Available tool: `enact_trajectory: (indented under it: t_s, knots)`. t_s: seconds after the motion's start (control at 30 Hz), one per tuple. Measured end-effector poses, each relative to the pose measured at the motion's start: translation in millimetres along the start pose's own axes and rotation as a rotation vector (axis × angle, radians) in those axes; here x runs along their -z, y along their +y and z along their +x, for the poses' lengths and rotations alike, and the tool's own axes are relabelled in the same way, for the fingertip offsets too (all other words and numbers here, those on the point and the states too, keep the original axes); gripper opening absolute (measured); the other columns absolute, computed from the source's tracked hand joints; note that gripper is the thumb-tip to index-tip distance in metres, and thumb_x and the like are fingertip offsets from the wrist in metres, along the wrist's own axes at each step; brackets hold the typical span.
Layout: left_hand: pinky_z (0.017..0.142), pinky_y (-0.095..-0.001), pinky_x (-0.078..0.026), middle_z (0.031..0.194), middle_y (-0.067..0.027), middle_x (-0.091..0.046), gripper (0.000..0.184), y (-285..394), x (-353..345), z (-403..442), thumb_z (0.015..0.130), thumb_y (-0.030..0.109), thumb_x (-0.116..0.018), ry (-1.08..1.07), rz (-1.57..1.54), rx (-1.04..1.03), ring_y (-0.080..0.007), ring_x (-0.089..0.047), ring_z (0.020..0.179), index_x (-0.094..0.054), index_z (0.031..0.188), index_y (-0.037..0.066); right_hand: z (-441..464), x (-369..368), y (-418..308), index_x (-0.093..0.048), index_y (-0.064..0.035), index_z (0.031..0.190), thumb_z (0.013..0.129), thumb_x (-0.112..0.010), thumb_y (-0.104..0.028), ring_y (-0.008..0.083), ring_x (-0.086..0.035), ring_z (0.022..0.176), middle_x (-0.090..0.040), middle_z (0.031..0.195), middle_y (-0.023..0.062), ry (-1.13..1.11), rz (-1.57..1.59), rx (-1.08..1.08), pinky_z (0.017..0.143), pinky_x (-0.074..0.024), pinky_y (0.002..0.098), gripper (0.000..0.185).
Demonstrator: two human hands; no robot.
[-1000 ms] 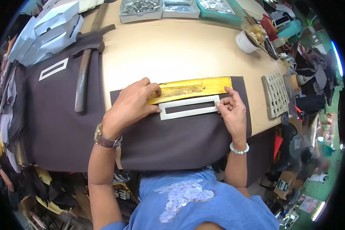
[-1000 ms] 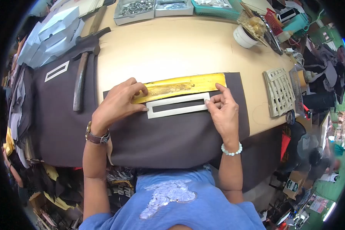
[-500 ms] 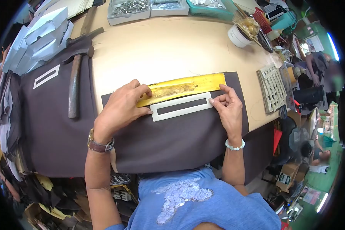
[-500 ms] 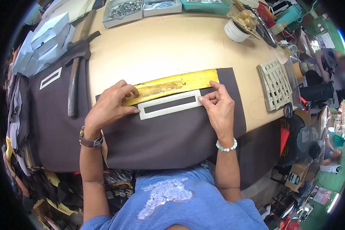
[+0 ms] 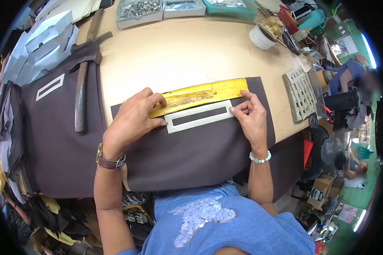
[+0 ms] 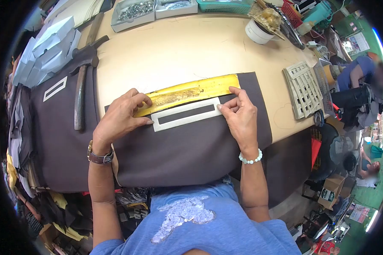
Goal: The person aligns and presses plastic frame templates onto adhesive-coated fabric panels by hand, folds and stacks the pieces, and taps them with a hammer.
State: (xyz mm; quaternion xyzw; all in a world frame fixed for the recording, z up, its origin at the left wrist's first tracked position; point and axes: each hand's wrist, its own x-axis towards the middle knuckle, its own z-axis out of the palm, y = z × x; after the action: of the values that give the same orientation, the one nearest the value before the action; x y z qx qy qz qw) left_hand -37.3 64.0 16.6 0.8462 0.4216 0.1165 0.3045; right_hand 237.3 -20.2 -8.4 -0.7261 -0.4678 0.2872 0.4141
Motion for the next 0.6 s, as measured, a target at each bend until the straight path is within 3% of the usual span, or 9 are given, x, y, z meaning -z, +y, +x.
enact_trajectory:
  t_s: [0.07, 0.17, 0.27, 0.37, 0.4, 0.47, 0.6]
  knots:
    - [0.071, -0.0370, -0.045, 0.086, -0.0087, -0.055, 0.037, 0.0, -0.4, -0.8, 0.066, 0.016, -0.080, 0.008, 0.005, -0.007, -0.0253, -0.056, 0.080, -0.060, 0.096, 0.006, -0.7, -1.7, -0.6, -0.058, 0.0049, 0.111, 0.076, -0.069, -0.001, 0.0104, -0.058, 0.059, -0.064, 0.069, 0.0078, 0.020, 0.003, 0.004, 0.059, -0.0469, 0.0235, 0.038]
    - [0.072, -0.0377, -0.046, 0.086, -0.0092, -0.055, 0.035, 2.1, -0.5, -1.8, 0.067, 0.016, -0.079, 0.014, 0.048, -0.018, -0.0260, -0.057, 0.081, -0.060, 0.095, 0.006, -3.9, -4.0, 1.1, -0.062, -0.0008, 0.101, 0.077, -0.068, -0.006, 0.0182, -0.060, 0.064, -0.063, 0.073, 0.0084, -0.027, -0.248, 0.156, 0.062, -0.0486, 0.0289, 0.024]
    - [0.075, -0.0385, -0.047, 0.090, -0.0099, -0.057, 0.032, 7.6, -4.2, -5.2, 0.070, 0.013, -0.075, 0.045, 0.123, -0.023, -0.0272, -0.058, 0.086, -0.060, 0.098, 0.006, -14.2, -11.4, -2.5, -0.065, -0.0054, 0.093, 0.079, -0.065, -0.011, 0.0262, -0.059, 0.073, -0.060, 0.080, 0.0084, 0.093, -0.823, 0.558, 0.068, -0.0486, 0.0346, 0.015]
    - [0.078, -0.0385, -0.048, 0.094, -0.0107, -0.058, 0.024, 18.2, -18.2, -15.6, 0.074, 0.008, -0.069, 0.155, 0.226, -0.117, -0.0283, -0.058, 0.092, -0.063, 0.098, 0.007, -11.8, -4.2, 0.4, -0.065, -0.0068, 0.095, 0.080, -0.063, -0.013, 0.0278, -0.058, 0.082, -0.058, 0.084, 0.0074, -0.006, -0.797, 0.545, 0.073, -0.0474, 0.0379, 0.016]
    - [0.080, -0.0376, -0.049, 0.098, -0.0107, -0.060, 0.021, 21.0, -22.2, -21.0, 0.076, 0.004, -0.063, 0.077, 0.218, -0.117, -0.0287, -0.058, 0.096, -0.066, 0.096, 0.007, -10.4, 0.9, -1.1, -0.065, -0.0066, 0.095, 0.080, -0.063, -0.012, 0.0281, -0.058, 0.082, -0.058, 0.085, 0.0080, -0.044, -0.700, 0.496, 0.074, -0.0473, 0.0384, 0.016]
    - [0.081, -0.0380, -0.049, 0.106, -0.0105, -0.061, 0.024, 19.1, -41.2, -35.5, 0.075, 0.002, -0.060, 0.170, 0.343, -0.248, -0.0288, -0.057, 0.102, -0.068, 0.098, 0.006, -8.9, 11.1, -5.2, -0.065, -0.0061, 0.096, 0.080, -0.061, -0.011, 0.0286, -0.059, 0.083, -0.059, 0.087, 0.0092, -0.122, -0.510, 0.396, 0.075, -0.0472, 0.0393, 0.016]
    - [0.094, -0.0419, -0.043, 0.118, -0.0117, -0.059, 0.034, 18.0, -64.9, -51.4, 0.075, 0.000, -0.058, 0.351, 0.464, -0.241, -0.0317, -0.051, 0.118, -0.067, 0.107, 0.007, -16.8, -16.1, -15.9, -0.064, 0.0006, 0.098, 0.081, -0.058, -0.008, 0.0321, -0.059, 0.092, -0.062, 0.097, 0.0154, 0.099, -0.535, 0.685, 0.083, -0.0460, 0.0420, 0.021]
